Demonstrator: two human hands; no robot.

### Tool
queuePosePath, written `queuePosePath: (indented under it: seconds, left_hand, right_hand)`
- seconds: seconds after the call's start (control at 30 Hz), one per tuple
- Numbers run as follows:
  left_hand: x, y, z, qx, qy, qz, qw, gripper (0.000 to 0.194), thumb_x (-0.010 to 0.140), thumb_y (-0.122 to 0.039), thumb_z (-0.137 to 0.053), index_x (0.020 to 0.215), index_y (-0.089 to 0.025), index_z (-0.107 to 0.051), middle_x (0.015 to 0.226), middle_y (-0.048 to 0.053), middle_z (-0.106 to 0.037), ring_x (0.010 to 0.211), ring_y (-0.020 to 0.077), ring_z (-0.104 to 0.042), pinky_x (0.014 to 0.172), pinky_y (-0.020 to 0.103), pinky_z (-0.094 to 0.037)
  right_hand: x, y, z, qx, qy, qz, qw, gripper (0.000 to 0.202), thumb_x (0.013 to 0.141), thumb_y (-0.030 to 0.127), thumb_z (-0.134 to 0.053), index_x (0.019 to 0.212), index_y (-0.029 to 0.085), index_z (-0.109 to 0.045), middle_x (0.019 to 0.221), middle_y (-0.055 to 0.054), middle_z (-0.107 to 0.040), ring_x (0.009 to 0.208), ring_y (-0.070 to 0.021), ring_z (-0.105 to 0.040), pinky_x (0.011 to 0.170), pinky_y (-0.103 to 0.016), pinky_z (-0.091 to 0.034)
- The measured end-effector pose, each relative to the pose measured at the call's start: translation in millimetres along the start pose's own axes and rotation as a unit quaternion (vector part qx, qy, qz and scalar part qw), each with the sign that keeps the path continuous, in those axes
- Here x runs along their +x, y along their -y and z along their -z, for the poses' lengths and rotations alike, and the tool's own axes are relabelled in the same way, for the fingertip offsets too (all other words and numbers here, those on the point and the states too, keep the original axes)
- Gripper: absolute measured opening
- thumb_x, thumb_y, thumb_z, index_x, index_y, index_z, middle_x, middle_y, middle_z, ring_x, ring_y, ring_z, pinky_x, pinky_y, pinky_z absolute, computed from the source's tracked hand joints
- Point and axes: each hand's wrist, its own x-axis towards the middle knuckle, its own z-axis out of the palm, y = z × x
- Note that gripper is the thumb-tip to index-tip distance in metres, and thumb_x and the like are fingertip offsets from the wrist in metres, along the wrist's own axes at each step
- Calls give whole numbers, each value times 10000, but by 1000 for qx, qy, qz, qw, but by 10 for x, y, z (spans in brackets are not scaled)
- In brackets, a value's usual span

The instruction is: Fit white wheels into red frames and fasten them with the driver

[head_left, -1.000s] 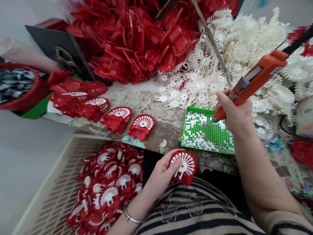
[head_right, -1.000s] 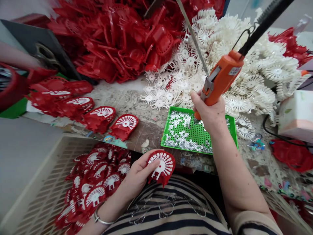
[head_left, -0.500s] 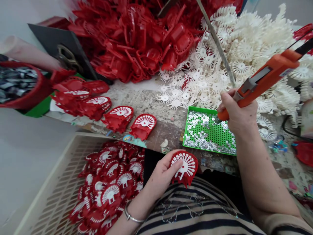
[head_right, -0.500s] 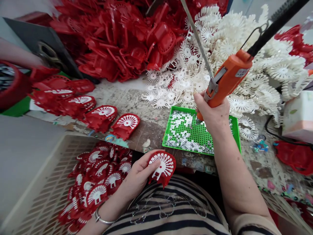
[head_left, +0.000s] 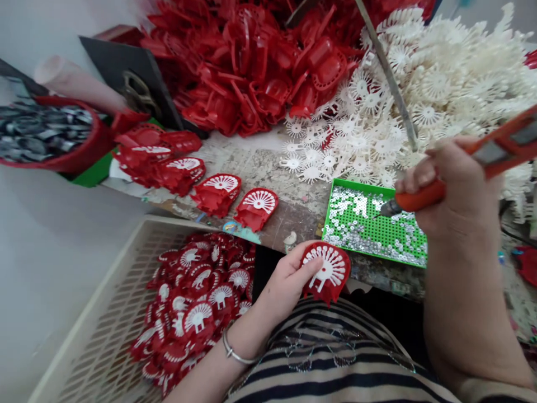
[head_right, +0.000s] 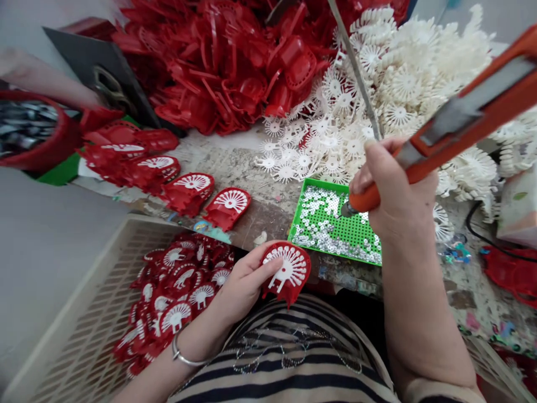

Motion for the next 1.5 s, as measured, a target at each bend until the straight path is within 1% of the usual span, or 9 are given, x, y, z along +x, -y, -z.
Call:
queuePosePath:
  seconds: [0.07, 0.17, 0.27, 0.37, 0.5, 0.67, 0.97, 1.2, 1.5]
  left_hand:
    - [22, -52, -75, -36, 4, 0, 999, 363, 778, -347, -753, 1082, -164, -679, 898, 38, -744, 714, 126, -653, 666, 231, -529]
    - [41, -85, -186, -84, 8, -14, 996, 356, 764, -335, -760, 1058, -153, -674, 853, 30, -736, 655, 113, -632, 630, 228, -523]
    - [29, -77, -266, -105, 9, -29, 994, 304, 778, -309, -744, 1029, -150, -681, 837, 24, -733, 666, 115, -638, 639, 224, -523]
    - [-10, -63, -310, -118, 7, -33, 992, 281, 788, -298, -728, 1023, -150, -684, 852, 30, -740, 686, 125, -652, 656, 234, -530]
    - [-75, -70, -340, -120, 4, -35, 992, 276, 773, -302, -726, 996, -145, -685, 815, 25, -725, 673, 131, -642, 652, 246, -524]
    - [-135, -85, -361, -108, 1, -27, 994, 295, 759, -325, -730, 984, -143, -673, 807, 24, -710, 661, 132, -631, 630, 243, -503]
    - [-181, -88, -375, -127, 22, -22, 991, 230, 785, -279, -699, 960, -135, -659, 758, 7, -699, 618, 107, -604, 624, 227, -482]
    - [-193, -90, -373, -108, 27, -21, 994, 179, 788, -261, -679, 912, -136, -649, 729, 1, -678, 602, 100, -581, 624, 225, -460]
    - [-208, -73, -359, -77, 22, 2, 997, 187, 758, -247, -665, 899, -125, -654, 679, -11, -633, 561, 90, -529, 569, 213, -405]
  right_hand:
    - [-132, 179, -109, 25, 24, -29, 999, 214, 580, 163, -766, 602, 195, -556, 390, 79, -437, 325, -86, -375, 332, -232, -366]
    - [-358, 378, -247, 36, 88, -54, 994, 275, 583, 264, -842, 579, 202, -574, 368, 73, -435, 302, -85, -370, 310, -224, -348]
    - [-545, 443, -323, 49, 134, -57, 988, 296, 616, 343, -858, 616, 209, -594, 381, 77, -451, 291, -81, -374, 308, -221, -334]
    - [-660, 412, -339, 53, 162, -60, 984, 265, 676, 301, -827, 644, 213, -580, 412, 80, -465, 320, -84, -402, 346, -228, -367]
    - [-738, 370, -333, 65, 156, -51, 984, 230, 729, 262, -797, 679, 210, -578, 432, 76, -461, 351, -94, -423, 380, -241, -393]
    - [-787, 395, -357, 56, 164, -46, 984, 285, 698, 320, -830, 655, 222, -566, 422, 74, -448, 341, -101, -404, 367, -250, -377]
    - [-838, 403, -374, 51, 162, -50, 984, 260, 695, 292, -823, 644, 223, -578, 421, 74, -441, 347, -100, -396, 368, -246, -376]
    - [-886, 387, -343, 36, 165, -22, 985, 234, 737, 322, -808, 721, 224, -595, 465, 71, -463, 367, -110, -422, 378, -257, -356]
    - [-988, 356, -354, 30, 185, -18, 982, 146, 757, 261, -773, 781, 209, -639, 517, 58, -524, 375, -108, -450, 355, -265, -367]
